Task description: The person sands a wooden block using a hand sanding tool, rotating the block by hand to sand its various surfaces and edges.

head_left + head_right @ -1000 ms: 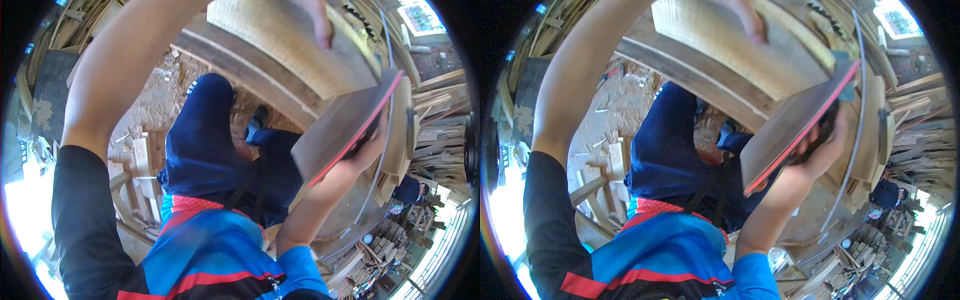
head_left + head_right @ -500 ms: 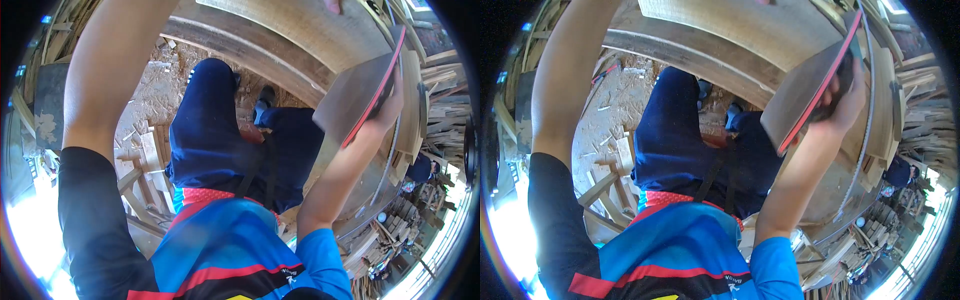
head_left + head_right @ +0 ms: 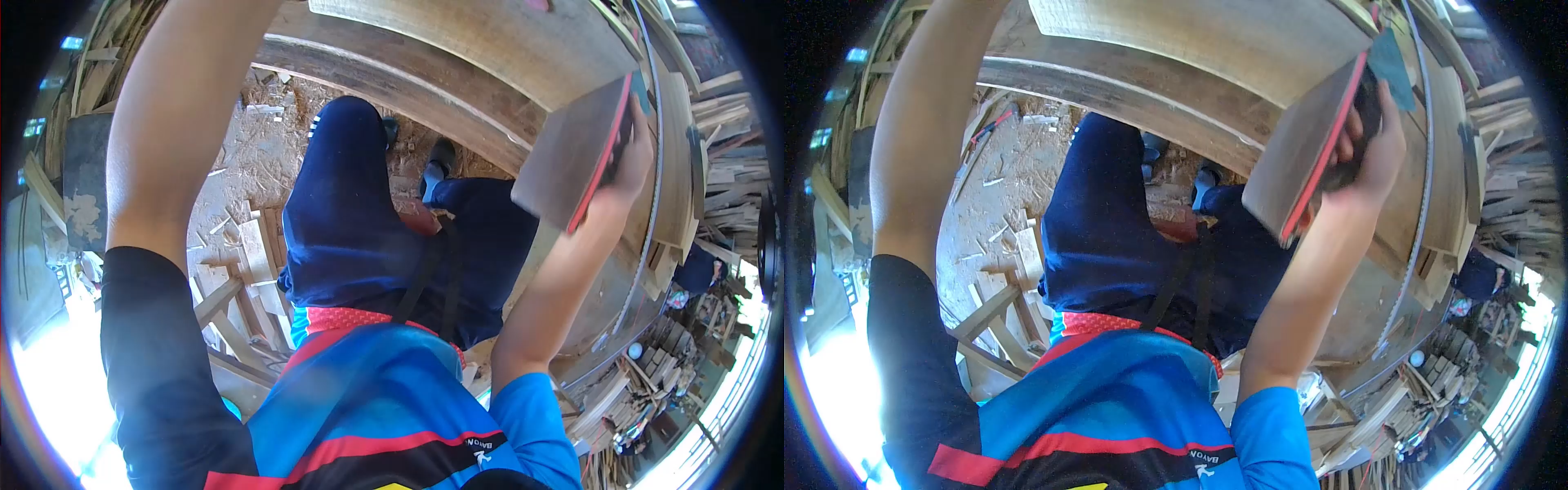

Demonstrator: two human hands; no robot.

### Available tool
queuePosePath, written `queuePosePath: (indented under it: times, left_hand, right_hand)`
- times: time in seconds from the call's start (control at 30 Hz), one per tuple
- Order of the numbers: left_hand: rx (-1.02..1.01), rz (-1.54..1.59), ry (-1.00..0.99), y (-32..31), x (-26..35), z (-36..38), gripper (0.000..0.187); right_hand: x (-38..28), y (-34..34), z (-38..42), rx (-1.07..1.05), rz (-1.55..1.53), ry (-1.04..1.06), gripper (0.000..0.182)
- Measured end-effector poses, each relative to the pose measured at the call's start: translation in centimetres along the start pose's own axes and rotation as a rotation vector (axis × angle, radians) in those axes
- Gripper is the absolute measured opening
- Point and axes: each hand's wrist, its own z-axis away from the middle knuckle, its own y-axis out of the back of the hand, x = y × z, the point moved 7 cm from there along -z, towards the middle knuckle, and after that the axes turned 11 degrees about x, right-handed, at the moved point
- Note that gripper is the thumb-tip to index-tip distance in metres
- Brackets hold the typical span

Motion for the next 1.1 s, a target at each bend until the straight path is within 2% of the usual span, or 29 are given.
queuePosePath:
  times: [0.03,0.1,0.13,0.23,0.37,0.4,0.47,0.57,0.63,0.73,0.87,1.03,1.1]
  left_hand:
    - [0.075,-0.044,-0.009,-0.9,-1.0,-1.1,0.106]
    - [0.084,-0.088,0.02,-0.9,-2.4,-2.6,0.098]
    - [0.01,-0.084,0.061,-0.9,-2.2,-2.2,0.093]
    - [-0.027,-0.09,0.099,-0.8,-2.6,-2.0,0.084]
    - [-0.079,-0.092,0.115,-0.1,-0.1,0.0,0.087]
    - [-0.102,-0.108,0.131,0.2,0.3,0.5,0.088]
    - [-0.071,-0.061,0.086,0.6,0.5,1.0,0.086]
    - [-0.113,0.058,0.04,0.9,0.5,1.7,0.085]
    - [-0.093,0.067,0.057,0.9,0.3,1.5,0.084]
    - [0.006,0.005,0.094,-0.3,0.0,0.5,0.084]
    - [0.022,0.037,0.049,-0.4,-0.5,0.2,0.085]
    - [-0.015,0.033,-0.006,0.4,0.5,2.0,0.084]
    - [0.077,0.025,-0.036,0.0,0.3,1.2,0.085]
  right_hand:
    - [-0.3,-0.2,-0.6,0.003,0.017,0.01,0.039]
    - [-0.7,-0.8,-0.8,-0.046,0.016,-0.015,0.038]
    - [-0.1,-0.5,0.3,-0.134,-0.05,-0.116,0.037]
    - [0.5,0.3,1.9,-0.083,-0.05,-0.056,0.039]
    - [-1.8,-0.5,1.2,0.011,-0.094,-0.037,0.042]
    - [-3.2,-1.5,1.2,-0.04,-0.061,0.043,0.043]
    - [-4.3,-2.3,0.9,-0.211,-0.13,0.028,0.043]
    - [-3.2,-2.1,0.8,-0.062,-0.115,0.087,0.04]
    - [-1.8,-1.2,2.3,0.068,-0.051,0.026,0.039]
    - [-0.1,-0.3,2.1,-0.037,-0.052,-0.023,0.038]
    - [1.5,0.7,4.3,0.008,-0.09,-0.122,0.039]
    - [0.6,0.6,2.3,-0.1,-0.049,-0.072,0.037]
    - [-0.6,-0.3,0.4,-0.114,-0.057,-0.056,0.035]
